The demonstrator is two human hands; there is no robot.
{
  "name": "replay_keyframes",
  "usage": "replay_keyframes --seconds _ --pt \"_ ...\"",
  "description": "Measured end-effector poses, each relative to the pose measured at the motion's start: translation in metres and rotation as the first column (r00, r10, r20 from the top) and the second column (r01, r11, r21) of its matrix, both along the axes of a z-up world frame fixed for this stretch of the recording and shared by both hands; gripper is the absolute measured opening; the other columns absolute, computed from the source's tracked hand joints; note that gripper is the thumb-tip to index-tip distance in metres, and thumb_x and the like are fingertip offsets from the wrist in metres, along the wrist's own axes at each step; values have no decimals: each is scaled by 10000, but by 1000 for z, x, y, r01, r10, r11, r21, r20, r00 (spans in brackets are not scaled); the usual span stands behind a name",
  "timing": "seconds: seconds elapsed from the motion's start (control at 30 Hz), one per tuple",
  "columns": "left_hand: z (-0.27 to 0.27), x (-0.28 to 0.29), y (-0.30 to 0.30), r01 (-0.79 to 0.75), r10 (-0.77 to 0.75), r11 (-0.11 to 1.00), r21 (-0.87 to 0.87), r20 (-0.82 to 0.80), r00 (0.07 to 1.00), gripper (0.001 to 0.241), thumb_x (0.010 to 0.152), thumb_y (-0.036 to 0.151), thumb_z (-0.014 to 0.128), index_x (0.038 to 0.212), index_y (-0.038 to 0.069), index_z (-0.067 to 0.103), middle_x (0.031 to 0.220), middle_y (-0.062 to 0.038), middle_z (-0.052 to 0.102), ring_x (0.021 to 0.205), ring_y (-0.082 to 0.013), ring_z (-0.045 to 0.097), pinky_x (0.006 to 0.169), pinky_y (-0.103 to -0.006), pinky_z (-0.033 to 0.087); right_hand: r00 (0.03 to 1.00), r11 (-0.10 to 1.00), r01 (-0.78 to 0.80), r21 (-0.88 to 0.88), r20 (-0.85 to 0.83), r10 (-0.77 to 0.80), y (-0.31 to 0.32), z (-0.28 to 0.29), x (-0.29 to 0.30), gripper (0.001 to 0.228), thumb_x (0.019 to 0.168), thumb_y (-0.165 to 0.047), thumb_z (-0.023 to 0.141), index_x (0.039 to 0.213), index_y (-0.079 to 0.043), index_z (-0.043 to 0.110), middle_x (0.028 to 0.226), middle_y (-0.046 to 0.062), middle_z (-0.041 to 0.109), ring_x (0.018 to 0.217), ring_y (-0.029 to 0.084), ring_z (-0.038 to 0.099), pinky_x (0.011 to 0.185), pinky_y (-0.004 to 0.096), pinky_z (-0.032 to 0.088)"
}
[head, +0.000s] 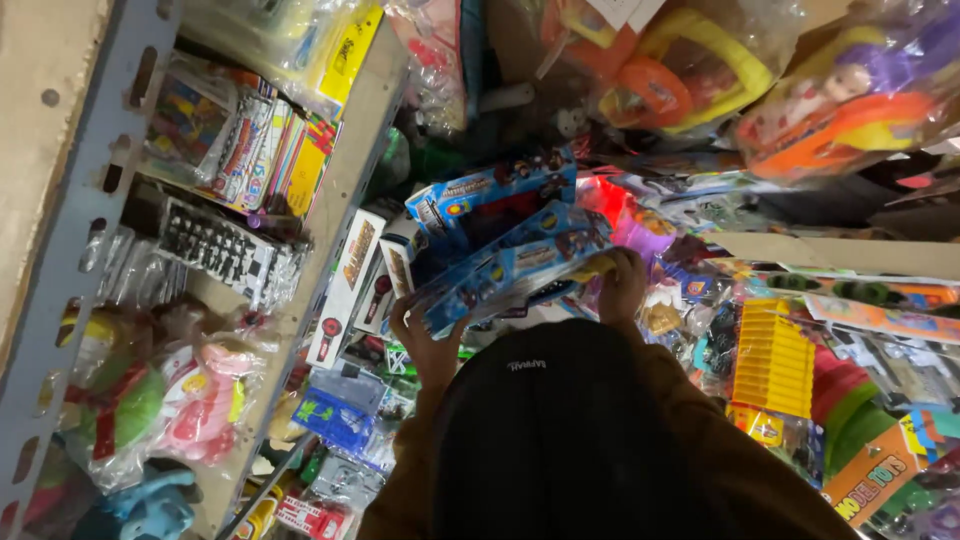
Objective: Dusting and cleaning toy boxes and shelves in a toy store.
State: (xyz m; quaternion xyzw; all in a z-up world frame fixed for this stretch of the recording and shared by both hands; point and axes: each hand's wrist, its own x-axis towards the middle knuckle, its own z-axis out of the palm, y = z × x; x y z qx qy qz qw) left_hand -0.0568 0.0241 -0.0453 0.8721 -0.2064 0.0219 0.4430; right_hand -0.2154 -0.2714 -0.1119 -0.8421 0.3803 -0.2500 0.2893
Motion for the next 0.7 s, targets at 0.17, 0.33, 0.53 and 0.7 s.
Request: replay_keyframes --seconds 0.17,0.33,0.53,0.7 --pt "-6 -2 1 -75 76 997 26 -38 996 968 727 366 938 1448 0 406 1525 -270 320 1430 -486 309 1158 -572 340 996 997 28 70 87 -34 40 27 -7 416 770 101 552 1128 -53 698 1198 147 651 1165 365 612 1032 441 484" --pt "-5 15 -19 -40 34 954 297 26 999 1073 732 446 940 1521 8 359 1566 -218 349 1448 -520 253 1178 -686 193 995 991 102 82 4 -103 64 26 -13 442 767 95 562 1148 -73 709 1217 133 655 1196 352 566 1061 436 427" --pt "-14 25 -37 83 -86 979 184 8 996 963 869 471 785 1597 51 314 1602 -214 363 1479 -440 348 1240 -626 241 984 985 175 3 -36 -174 63 2 -15 309 843 24 623 1124 -91 680 1172 98 673 1135 341 570 1009 433 442" --pt "-10 32 -38 198 -224 962 187 130 966 759 845 438 858 1425 66 538 1360 -120 553 1291 -340 500 1148 -593 306 976 971 216 102 -15 -216 66 -13 -27 316 878 48 580 1155 -68 681 1143 119 680 1119 346 576 982 435 449"
